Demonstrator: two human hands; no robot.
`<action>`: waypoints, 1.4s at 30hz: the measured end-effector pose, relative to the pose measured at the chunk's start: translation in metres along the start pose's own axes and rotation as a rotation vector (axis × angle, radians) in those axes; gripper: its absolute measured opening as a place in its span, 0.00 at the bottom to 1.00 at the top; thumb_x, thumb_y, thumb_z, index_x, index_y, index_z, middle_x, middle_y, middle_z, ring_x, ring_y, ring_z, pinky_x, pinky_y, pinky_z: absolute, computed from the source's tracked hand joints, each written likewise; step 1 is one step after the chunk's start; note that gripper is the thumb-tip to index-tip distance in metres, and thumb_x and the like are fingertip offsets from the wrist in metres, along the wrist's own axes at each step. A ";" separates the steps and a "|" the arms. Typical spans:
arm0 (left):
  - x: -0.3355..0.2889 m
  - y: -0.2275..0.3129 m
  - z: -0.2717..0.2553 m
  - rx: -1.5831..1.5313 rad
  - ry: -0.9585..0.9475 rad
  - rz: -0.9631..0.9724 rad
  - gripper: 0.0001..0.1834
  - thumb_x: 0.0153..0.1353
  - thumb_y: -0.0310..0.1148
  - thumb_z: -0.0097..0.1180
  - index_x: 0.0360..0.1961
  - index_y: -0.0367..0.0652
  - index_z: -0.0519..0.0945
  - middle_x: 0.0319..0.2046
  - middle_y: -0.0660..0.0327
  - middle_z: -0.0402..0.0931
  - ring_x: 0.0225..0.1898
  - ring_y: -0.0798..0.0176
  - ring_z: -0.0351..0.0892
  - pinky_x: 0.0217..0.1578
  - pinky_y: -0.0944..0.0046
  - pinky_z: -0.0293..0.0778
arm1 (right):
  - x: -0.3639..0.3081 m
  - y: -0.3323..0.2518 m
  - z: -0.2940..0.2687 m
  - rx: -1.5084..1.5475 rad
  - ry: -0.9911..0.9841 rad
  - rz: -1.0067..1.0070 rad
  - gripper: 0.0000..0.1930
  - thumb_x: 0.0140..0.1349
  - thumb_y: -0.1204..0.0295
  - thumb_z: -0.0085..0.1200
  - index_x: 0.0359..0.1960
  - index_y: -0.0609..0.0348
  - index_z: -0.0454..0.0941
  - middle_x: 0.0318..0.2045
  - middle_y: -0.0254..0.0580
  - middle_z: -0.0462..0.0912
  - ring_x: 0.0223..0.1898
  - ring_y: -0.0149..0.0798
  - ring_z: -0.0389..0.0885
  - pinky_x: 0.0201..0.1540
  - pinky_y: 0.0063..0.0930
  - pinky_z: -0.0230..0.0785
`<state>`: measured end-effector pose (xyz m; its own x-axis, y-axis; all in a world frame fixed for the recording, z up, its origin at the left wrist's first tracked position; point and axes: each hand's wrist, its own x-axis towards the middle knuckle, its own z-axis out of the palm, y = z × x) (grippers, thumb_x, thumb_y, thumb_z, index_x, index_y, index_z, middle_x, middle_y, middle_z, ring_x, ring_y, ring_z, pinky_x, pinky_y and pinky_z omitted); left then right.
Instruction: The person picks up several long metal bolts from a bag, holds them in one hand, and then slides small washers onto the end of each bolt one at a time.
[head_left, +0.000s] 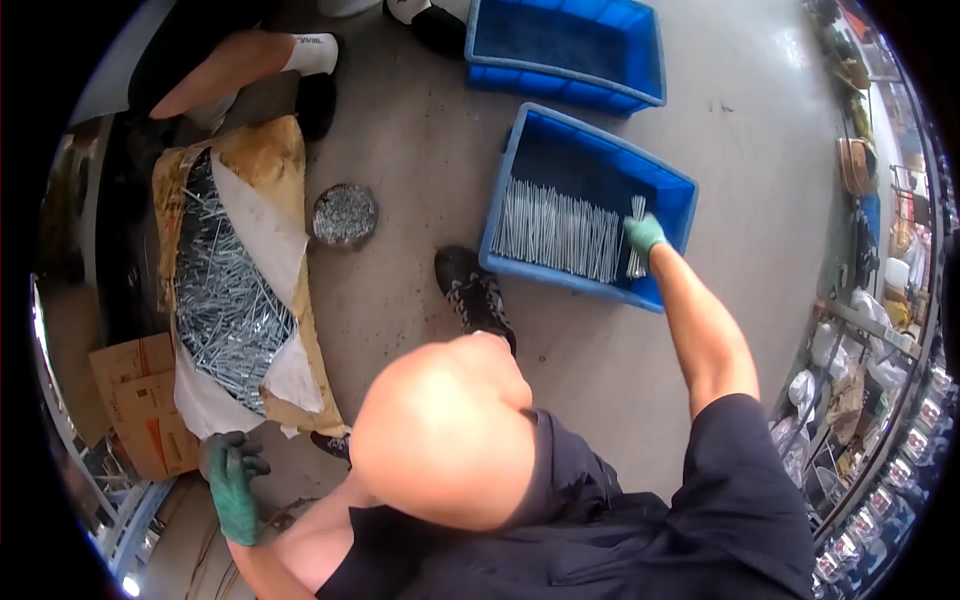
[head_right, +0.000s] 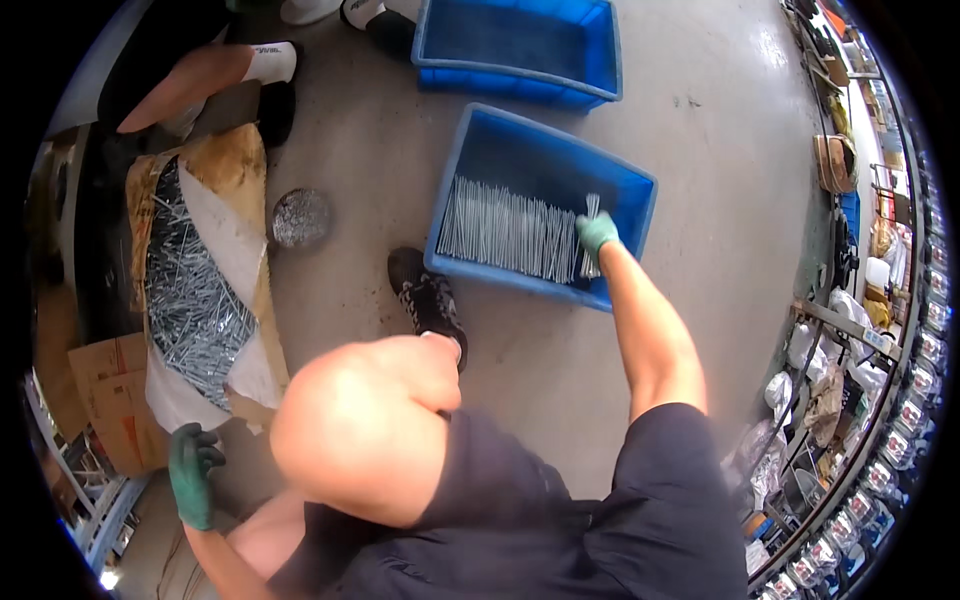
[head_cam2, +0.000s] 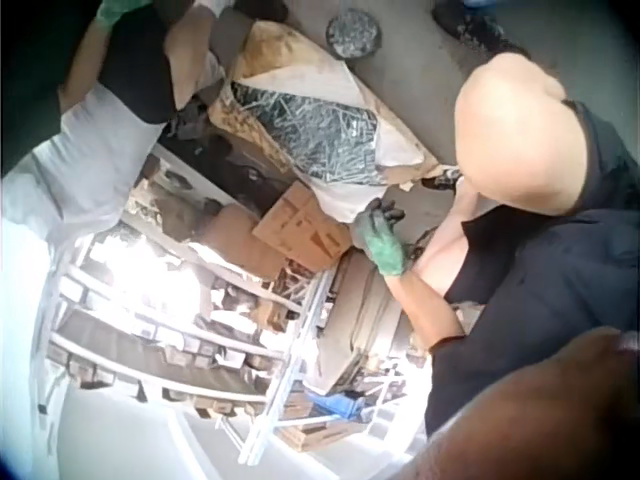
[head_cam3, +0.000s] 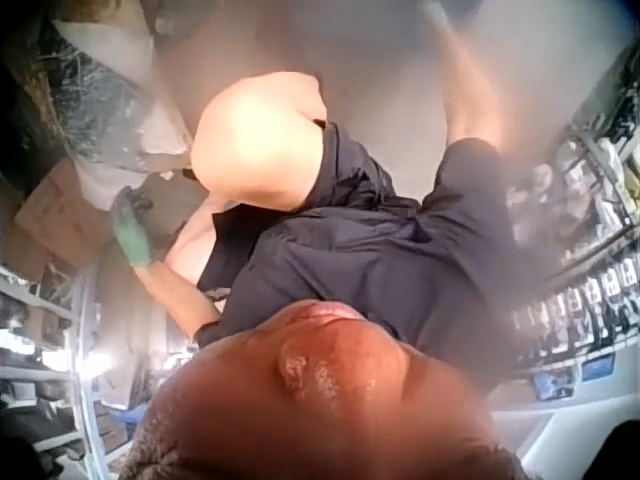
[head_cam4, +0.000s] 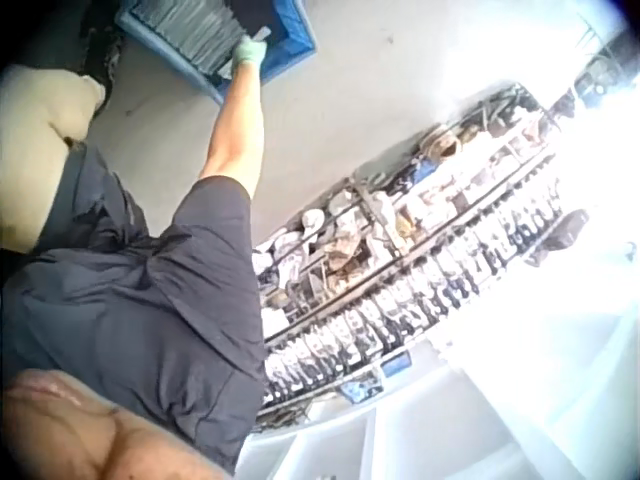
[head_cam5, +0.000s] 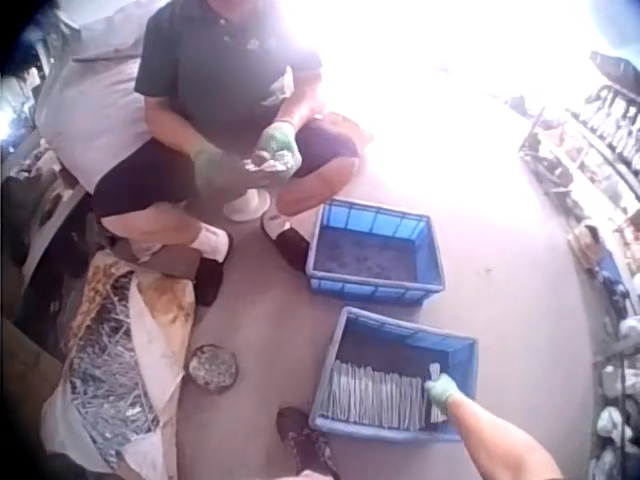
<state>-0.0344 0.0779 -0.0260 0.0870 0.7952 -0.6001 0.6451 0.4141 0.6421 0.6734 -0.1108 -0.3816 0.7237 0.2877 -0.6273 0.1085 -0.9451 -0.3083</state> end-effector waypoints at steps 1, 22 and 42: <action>0.002 -0.002 0.001 0.014 0.009 -0.024 0.23 0.76 0.48 0.45 0.56 0.37 0.71 0.37 0.59 0.76 0.29 0.70 0.75 0.32 0.71 0.70 | 0.005 0.001 0.018 -0.168 0.058 0.059 0.25 0.60 0.61 0.59 0.54 0.66 0.75 0.50 0.62 0.83 0.53 0.59 0.82 0.54 0.44 0.75; 0.069 0.009 0.026 0.192 -0.226 -0.054 0.19 0.75 0.40 0.46 0.56 0.36 0.73 0.40 0.57 0.77 0.35 0.66 0.76 0.39 0.65 0.75 | -0.018 0.037 0.046 -0.548 0.075 0.059 0.33 0.66 0.46 0.51 0.54 0.70 0.76 0.52 0.71 0.80 0.55 0.65 0.79 0.58 0.49 0.72; 0.034 -0.005 0.026 0.788 -0.085 0.924 0.21 0.58 0.32 0.64 0.52 0.37 0.79 0.42 0.51 0.81 0.40 0.50 0.82 0.39 0.54 0.80 | -0.108 -0.253 0.026 -0.906 -0.351 -0.568 0.09 0.66 0.68 0.55 0.33 0.57 0.87 0.26 0.41 0.86 0.26 0.38 0.82 0.31 0.38 0.75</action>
<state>-0.0154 0.0914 -0.0620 0.7876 0.6047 -0.1184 0.5958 -0.6984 0.3966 0.5499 0.1014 -0.2543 0.1954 0.6050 -0.7719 0.9198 -0.3862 -0.0698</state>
